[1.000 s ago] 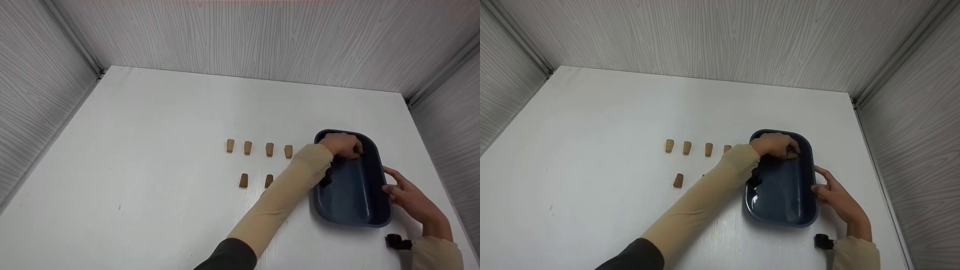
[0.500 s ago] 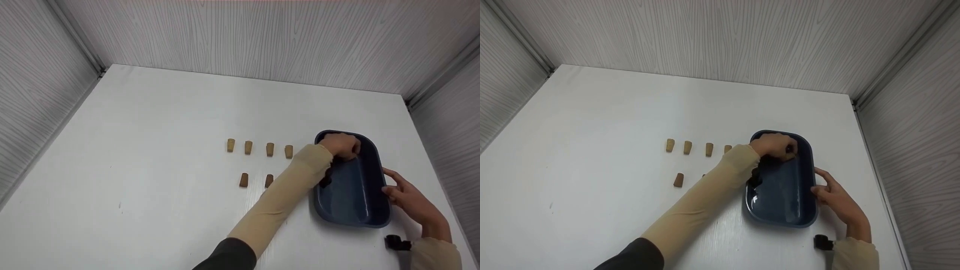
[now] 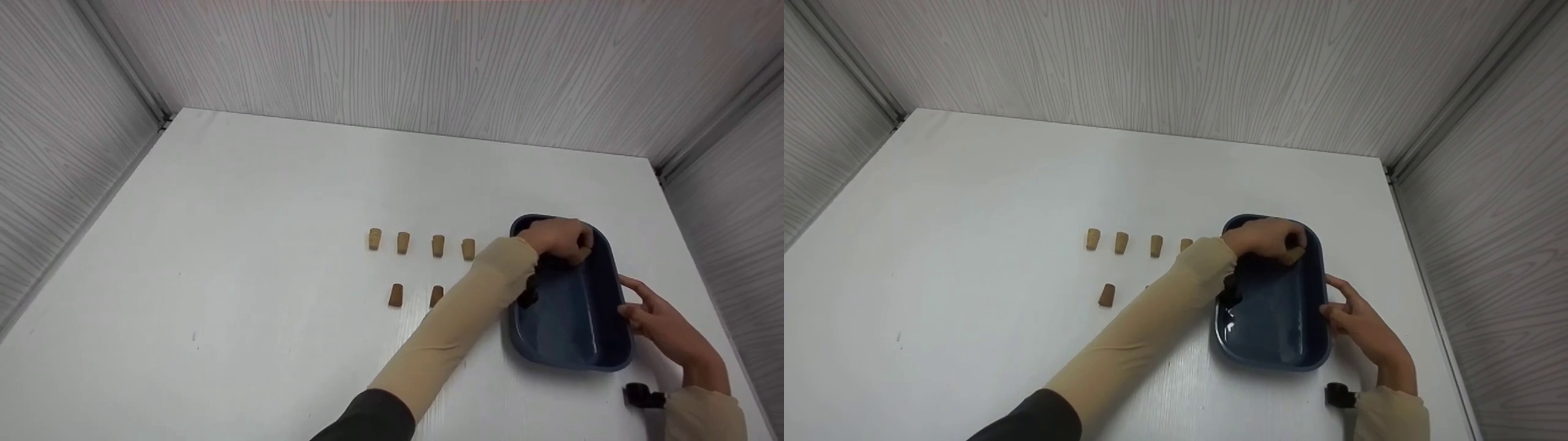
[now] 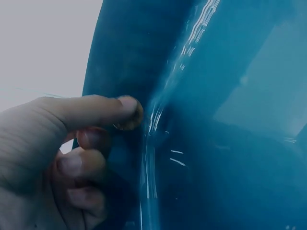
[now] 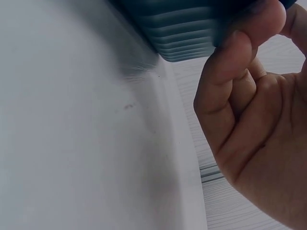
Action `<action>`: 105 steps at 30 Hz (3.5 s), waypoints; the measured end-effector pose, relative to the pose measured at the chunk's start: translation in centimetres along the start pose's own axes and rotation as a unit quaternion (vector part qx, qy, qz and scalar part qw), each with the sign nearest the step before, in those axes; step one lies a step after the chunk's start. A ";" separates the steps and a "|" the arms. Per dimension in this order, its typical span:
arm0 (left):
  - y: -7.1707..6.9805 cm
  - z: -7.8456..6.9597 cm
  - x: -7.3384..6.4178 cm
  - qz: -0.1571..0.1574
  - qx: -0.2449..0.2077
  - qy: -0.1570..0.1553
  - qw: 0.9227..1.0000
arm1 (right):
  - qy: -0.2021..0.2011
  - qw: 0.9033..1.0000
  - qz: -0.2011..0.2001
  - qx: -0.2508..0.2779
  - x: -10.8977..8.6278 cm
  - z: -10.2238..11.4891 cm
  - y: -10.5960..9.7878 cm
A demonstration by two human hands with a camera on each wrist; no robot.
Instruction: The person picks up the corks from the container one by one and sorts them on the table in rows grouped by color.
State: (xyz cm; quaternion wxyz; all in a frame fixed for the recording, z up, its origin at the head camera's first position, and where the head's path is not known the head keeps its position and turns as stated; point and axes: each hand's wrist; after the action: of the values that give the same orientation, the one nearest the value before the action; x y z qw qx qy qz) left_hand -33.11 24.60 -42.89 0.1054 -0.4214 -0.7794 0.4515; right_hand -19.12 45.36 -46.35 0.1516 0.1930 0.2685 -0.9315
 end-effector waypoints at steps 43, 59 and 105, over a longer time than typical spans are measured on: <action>-4.7 0.9 -11.3 -0.064 -0.096 0.158 0.981 | -0.004 1.000 0.026 0.011 0.2 -0.1 -0.3; -5.8 5.8 -20.7 -0.094 -0.058 0.091 0.990 | -0.002 0.999 0.035 0.011 0.4 0.5 0.3; -1.3 16.4 -32.6 -0.034 -0.021 -0.095 0.995 | -0.012 0.994 0.058 0.087 0.4 -0.5 -0.4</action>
State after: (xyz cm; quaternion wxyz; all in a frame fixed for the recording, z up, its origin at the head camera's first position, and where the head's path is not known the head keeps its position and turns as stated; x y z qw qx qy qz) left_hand -22.46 -10.27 -44.17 0.0374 -0.3515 -0.8092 0.4693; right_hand -19.50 45.85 -46.73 0.1910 0.2099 0.1726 -0.9432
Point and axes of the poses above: each hand's wrist, its own x-axis towards the middle knuckle, its own y-axis out of the palm, z = x × y, and after that the axes turned 11 degrees about y, right-handed
